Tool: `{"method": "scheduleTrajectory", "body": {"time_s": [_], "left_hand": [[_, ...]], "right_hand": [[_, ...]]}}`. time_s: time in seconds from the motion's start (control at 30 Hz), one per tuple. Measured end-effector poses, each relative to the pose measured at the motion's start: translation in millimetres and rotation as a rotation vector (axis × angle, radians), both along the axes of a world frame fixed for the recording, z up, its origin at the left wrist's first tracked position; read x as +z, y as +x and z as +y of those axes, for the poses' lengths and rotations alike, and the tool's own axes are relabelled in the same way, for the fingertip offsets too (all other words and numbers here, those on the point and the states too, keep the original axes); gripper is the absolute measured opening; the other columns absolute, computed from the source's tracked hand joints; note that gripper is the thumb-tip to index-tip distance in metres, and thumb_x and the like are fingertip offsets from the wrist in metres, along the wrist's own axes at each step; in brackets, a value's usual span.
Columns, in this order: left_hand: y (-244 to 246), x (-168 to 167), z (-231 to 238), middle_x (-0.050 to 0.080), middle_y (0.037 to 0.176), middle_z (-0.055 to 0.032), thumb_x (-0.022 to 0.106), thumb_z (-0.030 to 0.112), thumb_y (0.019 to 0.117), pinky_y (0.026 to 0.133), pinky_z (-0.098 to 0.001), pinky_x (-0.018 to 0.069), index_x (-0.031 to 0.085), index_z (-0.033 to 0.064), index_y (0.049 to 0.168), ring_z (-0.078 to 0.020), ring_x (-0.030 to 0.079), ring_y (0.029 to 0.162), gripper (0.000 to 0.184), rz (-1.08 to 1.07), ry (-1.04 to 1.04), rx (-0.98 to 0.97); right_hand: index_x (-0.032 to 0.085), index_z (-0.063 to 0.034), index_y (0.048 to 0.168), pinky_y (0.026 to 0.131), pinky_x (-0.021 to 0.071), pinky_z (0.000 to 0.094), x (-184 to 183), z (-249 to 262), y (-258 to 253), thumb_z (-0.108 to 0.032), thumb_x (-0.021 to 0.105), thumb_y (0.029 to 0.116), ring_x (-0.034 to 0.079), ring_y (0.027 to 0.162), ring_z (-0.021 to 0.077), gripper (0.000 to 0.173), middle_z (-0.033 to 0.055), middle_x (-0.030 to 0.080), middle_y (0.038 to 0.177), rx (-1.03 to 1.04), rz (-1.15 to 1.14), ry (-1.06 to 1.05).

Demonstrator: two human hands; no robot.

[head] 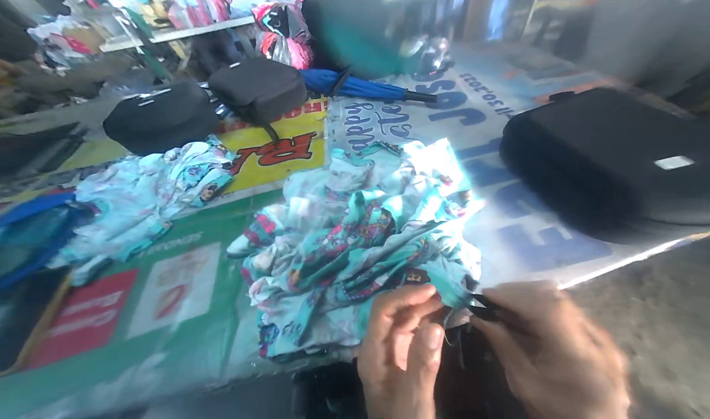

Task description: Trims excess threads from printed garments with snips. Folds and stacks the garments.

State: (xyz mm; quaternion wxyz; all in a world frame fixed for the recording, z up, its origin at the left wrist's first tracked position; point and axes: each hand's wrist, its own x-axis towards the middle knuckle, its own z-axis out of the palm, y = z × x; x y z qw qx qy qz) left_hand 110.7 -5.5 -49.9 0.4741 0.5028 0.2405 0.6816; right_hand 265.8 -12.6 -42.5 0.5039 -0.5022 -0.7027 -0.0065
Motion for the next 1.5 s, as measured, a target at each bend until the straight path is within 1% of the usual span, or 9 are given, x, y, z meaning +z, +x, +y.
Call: {"method": "scheduleTrajectory", "body": {"time_s": [0.13,0.27,0.33,0.43,0.57,0.73,1.13,1.4,1.5], "left_hand": [[-4.5,2.5,-1.4,0.072,0.12,-0.0057,0.052,0.038,0.1058,0.095,-0.0327,0.0568,0.057,0.0139,0.135,-0.0151,0.07,0.108,0.038,-0.046,-0.051,-0.069],[-2.8,5.7,-2.2,0.074,0.117,-0.0081,0.049,0.041,0.1062,0.094,-0.0324,0.0571,0.054,0.0122,0.136,-0.0158,0.072,0.105,0.042,-0.107,-0.081,-0.089],[-3.7,7.7,-0.8,0.073,0.116,-0.0117,0.05,0.04,0.1058,0.092,-0.0327,0.0573,0.053,0.0104,0.137,-0.0176,0.072,0.103,0.044,-0.19,-0.115,-0.124],[-7.2,12.1,1.6,0.073,0.115,-0.0174,0.05,0.043,0.1051,0.092,-0.0386,0.0592,0.054,0.0097,0.138,-0.0245,0.073,0.102,0.047,-0.337,-0.195,-0.183],[-9.4,17.7,2.4,0.073,0.113,-0.0165,0.048,0.045,0.1052,0.089,-0.0376,0.0593,0.055,0.01,0.137,-0.0242,0.073,0.1,0.048,-0.395,-0.262,-0.218],[-9.9,19.1,1.5,0.072,0.114,-0.0174,0.047,0.046,0.1055,0.09,-0.0377,0.0588,0.055,0.0095,0.137,-0.0244,0.073,0.1,0.049,-0.404,-0.266,-0.228],[-8.5,17.4,2.7,0.073,0.111,-0.0171,0.048,0.045,0.1054,0.089,-0.037,0.0596,0.058,0.0068,0.134,-0.0232,0.073,0.098,0.049,-0.401,-0.265,-0.232],[-8.0,16.8,3.5,0.072,0.109,-0.0152,0.048,0.045,0.1053,0.087,-0.0361,0.0595,0.057,0.0072,0.135,-0.0215,0.073,0.095,0.049,-0.368,-0.25,-0.224],[-7.3,16.8,2.8,0.073,0.109,-0.0155,0.047,0.045,0.1054,0.089,-0.0373,0.0594,0.057,0.0068,0.134,-0.0226,0.073,0.097,0.049,-0.356,-0.25,-0.213]], "right_hand": [[0.065,-0.0109,0.107,0.072,0.0486,0.0144,0.4,-1.5,1.9,-0.032,0.066,0.1,0.064,0.084,0.0024,0.022,0.0026,0.07,0.096,-0.03,-0.025,0.032],[0.066,-0.0109,0.106,0.068,0.0481,0.0171,1.5,2.8,-0.2,-0.031,0.065,0.1004,0.064,0.08,0.0054,0.021,0.0038,0.071,0.094,-0.038,-0.049,0.05],[0.067,-0.011,0.105,0.069,0.0491,0.0157,0.1,4.0,-0.2,-0.031,0.066,0.0997,0.065,0.082,0.0043,0.021,0.0034,0.071,0.094,-0.031,-0.036,0.048],[0.066,-0.0105,0.106,0.071,0.0496,0.0158,-1.3,3.6,1.0,-0.031,0.066,0.0998,0.065,0.083,0.0041,0.021,0.0038,0.071,0.095,-0.012,-0.028,0.031],[0.066,-0.011,0.106,0.072,0.049,0.0137,-0.6,4.7,-0.9,-0.031,0.065,0.1002,0.064,0.085,0.0021,0.021,0.0024,0.071,0.097,0.007,-0.017,0.037],[0.068,-0.0106,0.106,0.069,0.048,0.0148,3.3,7.6,-3.6,-0.029,0.066,0.1,0.064,0.082,0.0019,0.02,0.0026,0.072,0.096,0.03,-0.02,0.019],[0.068,-0.0082,0.104,0.075,0.0502,0.0106,5.0,11.9,-2.3,-0.024,0.067,0.0997,0.065,0.088,-0.0018,0.017,0.0018,0.073,0.096,0.118,0.049,0.005],[0.066,-0.0111,0.107,0.068,0.0476,0.0174,4.6,10.7,-1.9,-0.031,0.063,0.1019,0.064,0.081,0.0048,0.021,0.0036,0.071,0.095,0.014,-0.066,0.059],[0.067,-0.0106,0.106,0.066,0.046,0.0172,5.4,12.1,-3.2,-0.03,0.062,0.1017,0.063,0.079,0.0048,0.02,0.0043,0.072,0.094,-0.002,-0.077,0.067]]}}
